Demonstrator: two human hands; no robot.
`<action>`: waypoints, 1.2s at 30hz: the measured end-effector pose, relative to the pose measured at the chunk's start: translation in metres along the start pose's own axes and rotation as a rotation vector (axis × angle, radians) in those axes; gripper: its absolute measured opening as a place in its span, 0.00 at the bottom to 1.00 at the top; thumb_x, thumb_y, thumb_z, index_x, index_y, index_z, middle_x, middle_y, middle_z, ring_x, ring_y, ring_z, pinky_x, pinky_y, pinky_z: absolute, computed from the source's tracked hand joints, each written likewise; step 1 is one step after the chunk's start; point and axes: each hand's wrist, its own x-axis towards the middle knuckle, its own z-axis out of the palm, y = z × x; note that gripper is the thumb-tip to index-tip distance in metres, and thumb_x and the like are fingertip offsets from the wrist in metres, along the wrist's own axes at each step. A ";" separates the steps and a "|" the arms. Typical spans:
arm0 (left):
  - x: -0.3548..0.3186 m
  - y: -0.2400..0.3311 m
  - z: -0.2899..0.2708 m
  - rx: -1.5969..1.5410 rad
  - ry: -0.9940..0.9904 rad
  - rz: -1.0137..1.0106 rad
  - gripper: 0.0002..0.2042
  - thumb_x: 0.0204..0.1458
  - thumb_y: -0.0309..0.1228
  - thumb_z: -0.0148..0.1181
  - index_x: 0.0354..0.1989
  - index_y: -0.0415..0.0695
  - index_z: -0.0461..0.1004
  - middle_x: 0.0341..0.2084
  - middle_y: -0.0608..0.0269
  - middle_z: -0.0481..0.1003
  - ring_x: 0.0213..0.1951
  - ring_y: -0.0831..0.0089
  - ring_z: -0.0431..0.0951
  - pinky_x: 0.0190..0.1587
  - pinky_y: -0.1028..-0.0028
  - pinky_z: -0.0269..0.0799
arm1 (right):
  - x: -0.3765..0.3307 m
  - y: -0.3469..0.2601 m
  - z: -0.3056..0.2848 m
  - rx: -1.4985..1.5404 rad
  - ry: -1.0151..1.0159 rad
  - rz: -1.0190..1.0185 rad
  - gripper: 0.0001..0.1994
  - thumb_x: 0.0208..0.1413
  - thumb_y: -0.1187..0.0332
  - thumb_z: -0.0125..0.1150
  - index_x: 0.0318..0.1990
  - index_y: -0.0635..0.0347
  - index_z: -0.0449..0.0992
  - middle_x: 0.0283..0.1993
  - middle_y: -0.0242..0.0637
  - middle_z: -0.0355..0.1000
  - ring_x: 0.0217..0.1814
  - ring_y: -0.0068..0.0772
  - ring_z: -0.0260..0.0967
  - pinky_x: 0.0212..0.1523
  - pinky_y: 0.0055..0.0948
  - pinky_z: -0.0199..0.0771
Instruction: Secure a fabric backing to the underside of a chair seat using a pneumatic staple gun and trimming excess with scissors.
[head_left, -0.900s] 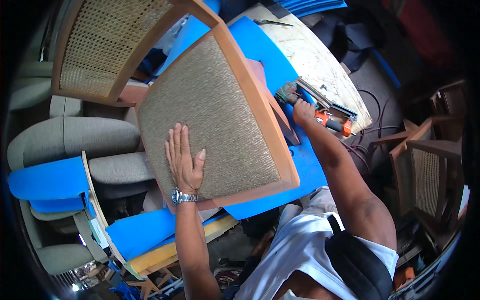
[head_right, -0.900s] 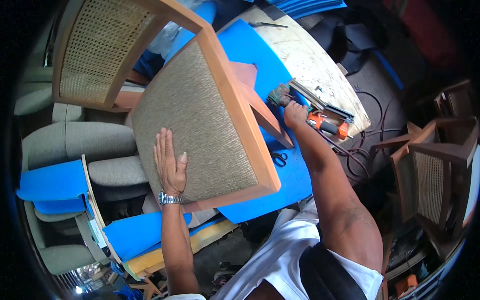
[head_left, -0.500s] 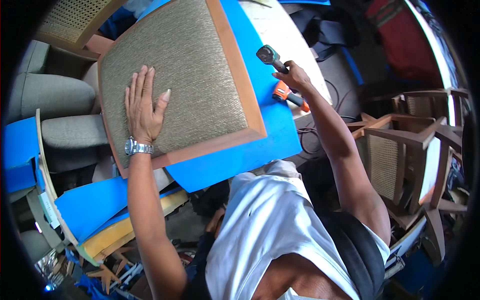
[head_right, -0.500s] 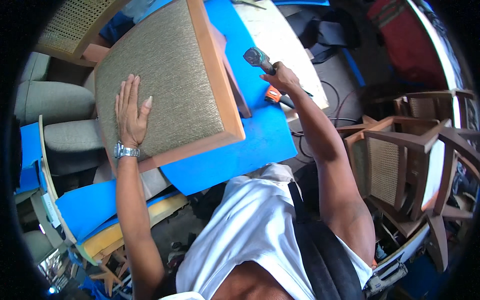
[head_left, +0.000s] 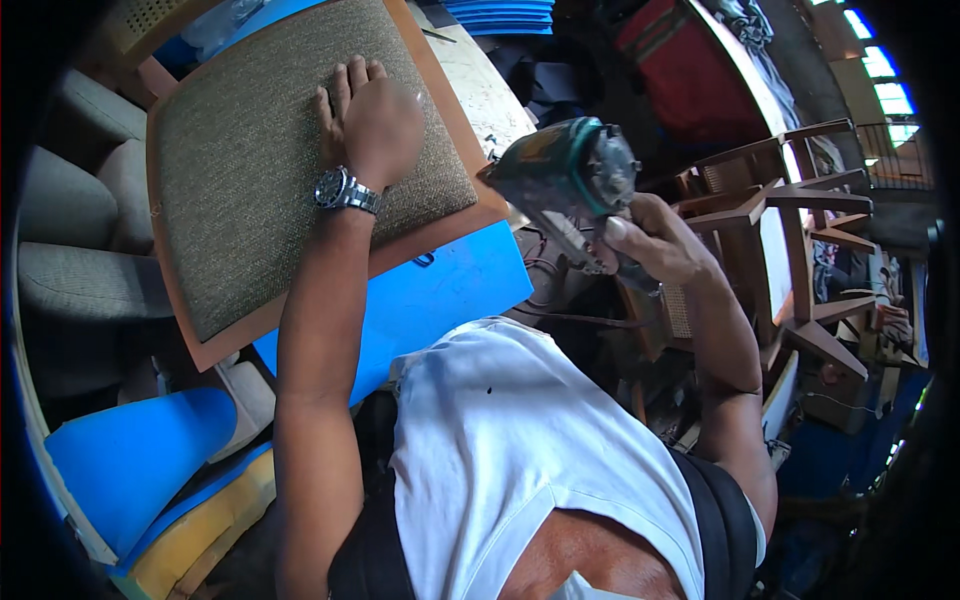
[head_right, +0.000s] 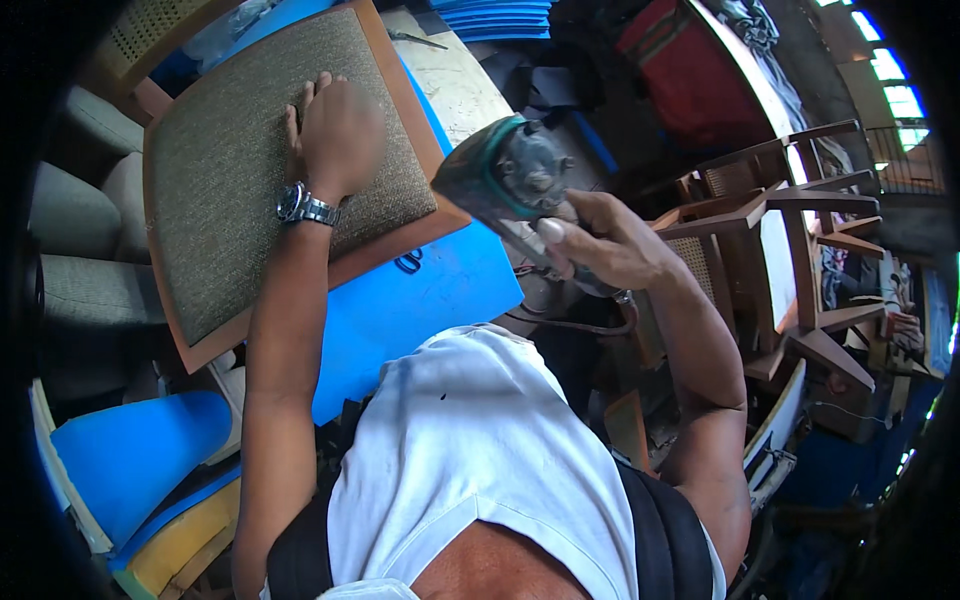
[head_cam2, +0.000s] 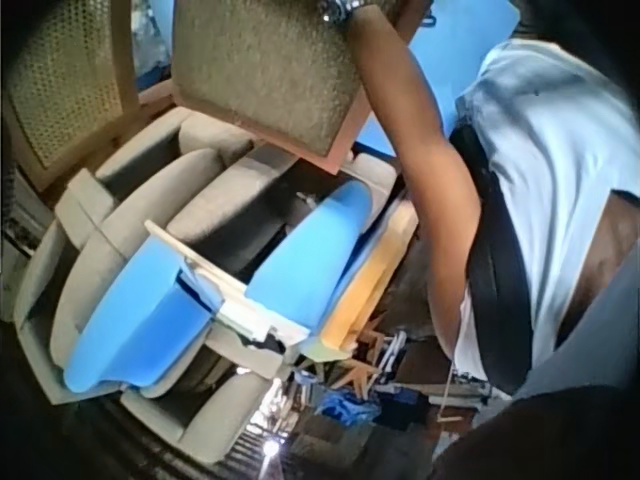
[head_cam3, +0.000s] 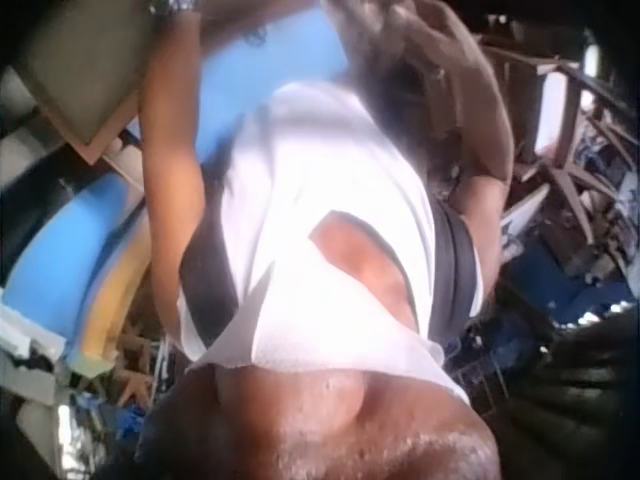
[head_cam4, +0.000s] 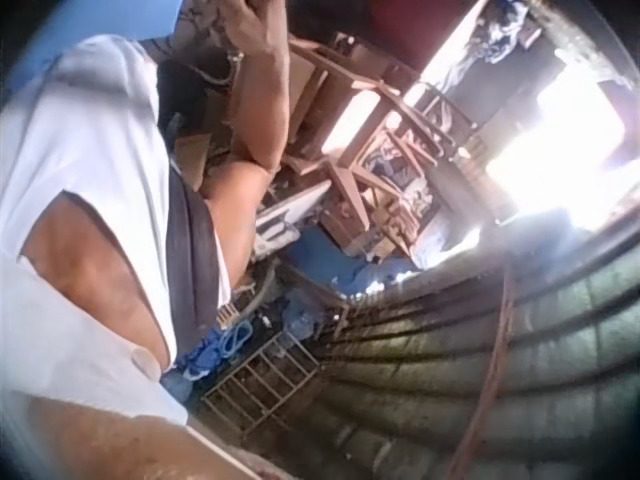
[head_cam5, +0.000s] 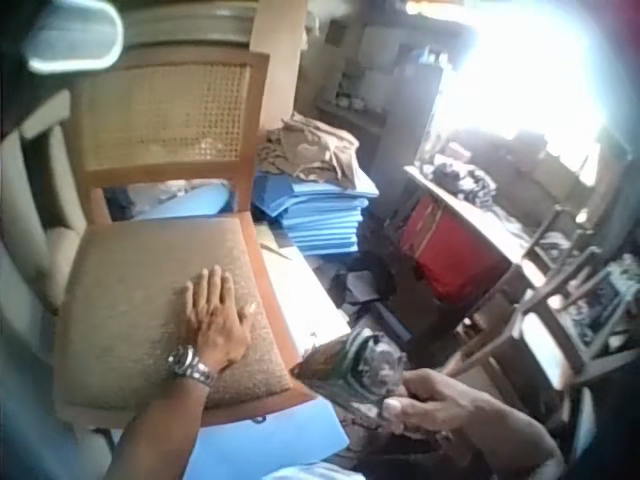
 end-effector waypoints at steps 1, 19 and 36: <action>-0.001 -0.001 0.000 -0.015 0.005 -0.010 0.34 0.64 0.52 0.40 0.71 0.39 0.53 0.72 0.49 0.50 0.74 0.51 0.45 0.73 0.48 0.34 | 0.004 -0.005 0.010 -0.032 -0.004 0.002 0.25 0.65 0.44 0.53 0.33 0.59 0.74 0.21 0.28 0.69 0.27 0.19 0.68 0.30 0.24 0.65; -0.004 -0.013 0.000 -0.079 0.064 -0.111 0.30 0.61 0.45 0.43 0.69 0.42 0.58 0.71 0.53 0.55 0.73 0.57 0.50 0.74 0.51 0.35 | 0.067 -0.047 0.019 -0.158 -0.141 0.096 0.30 0.65 0.39 0.47 0.47 0.61 0.77 0.20 0.27 0.69 0.21 0.16 0.69 0.25 0.24 0.72; -0.008 -0.086 -0.018 -0.382 -0.059 0.020 0.25 0.61 0.45 0.48 0.63 0.47 0.68 0.67 0.51 0.62 0.71 0.56 0.55 0.71 0.45 0.42 | 0.071 -0.108 0.040 -0.573 -0.121 0.204 0.27 0.67 0.44 0.47 0.36 0.64 0.77 0.18 0.30 0.69 0.22 0.17 0.66 0.27 0.25 0.66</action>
